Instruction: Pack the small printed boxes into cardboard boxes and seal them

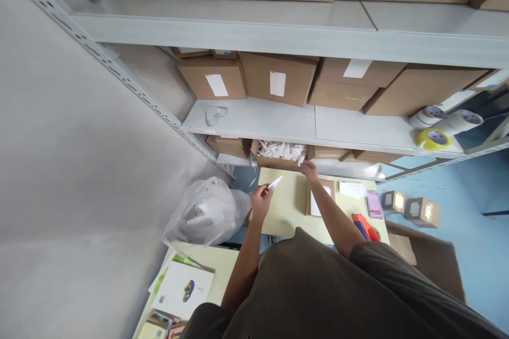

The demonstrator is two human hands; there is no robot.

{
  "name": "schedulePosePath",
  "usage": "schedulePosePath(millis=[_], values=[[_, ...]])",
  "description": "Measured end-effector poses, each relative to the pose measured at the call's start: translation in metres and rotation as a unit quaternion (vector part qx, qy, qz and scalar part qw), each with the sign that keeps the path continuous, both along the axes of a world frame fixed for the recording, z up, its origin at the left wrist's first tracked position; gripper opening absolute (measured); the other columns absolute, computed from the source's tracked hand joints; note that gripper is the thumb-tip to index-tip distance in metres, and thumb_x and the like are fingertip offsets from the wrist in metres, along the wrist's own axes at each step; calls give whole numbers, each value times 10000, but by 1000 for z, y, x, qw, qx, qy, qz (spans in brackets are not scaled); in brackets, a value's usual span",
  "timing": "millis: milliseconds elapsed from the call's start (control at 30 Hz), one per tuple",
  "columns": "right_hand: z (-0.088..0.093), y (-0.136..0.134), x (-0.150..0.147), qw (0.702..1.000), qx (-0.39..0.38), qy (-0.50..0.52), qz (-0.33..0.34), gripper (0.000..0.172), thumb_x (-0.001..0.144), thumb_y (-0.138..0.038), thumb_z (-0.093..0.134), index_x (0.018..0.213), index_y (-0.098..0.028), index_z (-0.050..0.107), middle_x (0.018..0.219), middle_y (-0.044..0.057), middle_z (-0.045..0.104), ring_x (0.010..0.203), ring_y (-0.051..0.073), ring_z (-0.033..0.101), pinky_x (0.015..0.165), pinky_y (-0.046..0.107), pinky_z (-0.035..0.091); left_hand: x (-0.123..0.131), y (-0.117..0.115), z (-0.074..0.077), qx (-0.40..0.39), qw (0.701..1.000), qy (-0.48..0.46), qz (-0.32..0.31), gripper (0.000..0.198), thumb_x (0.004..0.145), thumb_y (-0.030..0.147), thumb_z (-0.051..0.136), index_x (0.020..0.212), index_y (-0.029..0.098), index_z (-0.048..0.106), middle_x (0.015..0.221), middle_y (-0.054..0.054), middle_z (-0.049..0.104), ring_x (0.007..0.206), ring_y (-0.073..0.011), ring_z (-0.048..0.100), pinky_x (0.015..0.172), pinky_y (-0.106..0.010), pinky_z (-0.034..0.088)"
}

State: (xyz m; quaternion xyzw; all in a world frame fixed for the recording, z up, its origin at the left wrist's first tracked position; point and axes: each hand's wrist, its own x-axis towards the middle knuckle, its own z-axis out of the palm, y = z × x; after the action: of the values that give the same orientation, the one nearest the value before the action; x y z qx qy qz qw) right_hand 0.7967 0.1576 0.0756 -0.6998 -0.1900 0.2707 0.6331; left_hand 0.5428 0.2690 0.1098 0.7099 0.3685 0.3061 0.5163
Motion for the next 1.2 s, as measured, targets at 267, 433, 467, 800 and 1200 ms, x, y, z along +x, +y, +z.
schedulePosePath(millis=[267, 433, 467, 800, 1200], values=[[5, -144, -81, 950, 13, 311, -6, 586, 786, -777, 740, 794, -192, 716, 784, 101, 772, 681, 216, 715, 644, 332, 570, 76, -56, -11, 96, 971, 48, -213, 391, 750, 604, 893, 901, 255, 796, 832, -21, 684, 672, -149, 569, 720, -275, 482], [10, -222, -76, 950, 9, 303, -73, 395, 652, -500, 941, 834, -198, 763, 884, 101, 804, 727, 215, 734, 687, 331, 580, 96, -125, -21, 100, 946, 89, -294, 413, 676, 587, 956, 791, 239, 765, 850, -50, 715, 746, -177, 634, 753, -289, 506], [8, -232, -73, 951, 8, 296, -89, 395, 629, -488, 950, 818, -200, 757, 871, 92, 797, 722, 212, 730, 689, 329, 574, 96, -138, -24, 85, 945, 103, -299, 420, 662, 590, 960, 773, 236, 762, 840, -51, 721, 743, -180, 640, 746, -292, 512], [-27, -293, -70, 952, -14, 293, -83, 470, 619, -602, 885, 781, -206, 691, 790, 45, 740, 690, 188, 689, 670, 299, 504, 83, -244, -60, -169, 947, 142, -232, 536, 766, 694, 757, 775, 159, 783, 707, -41, 719, 645, -166, 612, 627, -275, 482], [-88, -294, -71, 974, -140, 116, -132, 567, 697, -427, 784, 1203, -204, 660, 654, -61, 634, 677, 209, 657, 649, 309, 505, 88, -247, -93, -62, 919, 315, -228, 331, 915, 447, 656, 722, 200, 762, 708, -25, 742, 729, -182, 674, 678, -255, 452]])
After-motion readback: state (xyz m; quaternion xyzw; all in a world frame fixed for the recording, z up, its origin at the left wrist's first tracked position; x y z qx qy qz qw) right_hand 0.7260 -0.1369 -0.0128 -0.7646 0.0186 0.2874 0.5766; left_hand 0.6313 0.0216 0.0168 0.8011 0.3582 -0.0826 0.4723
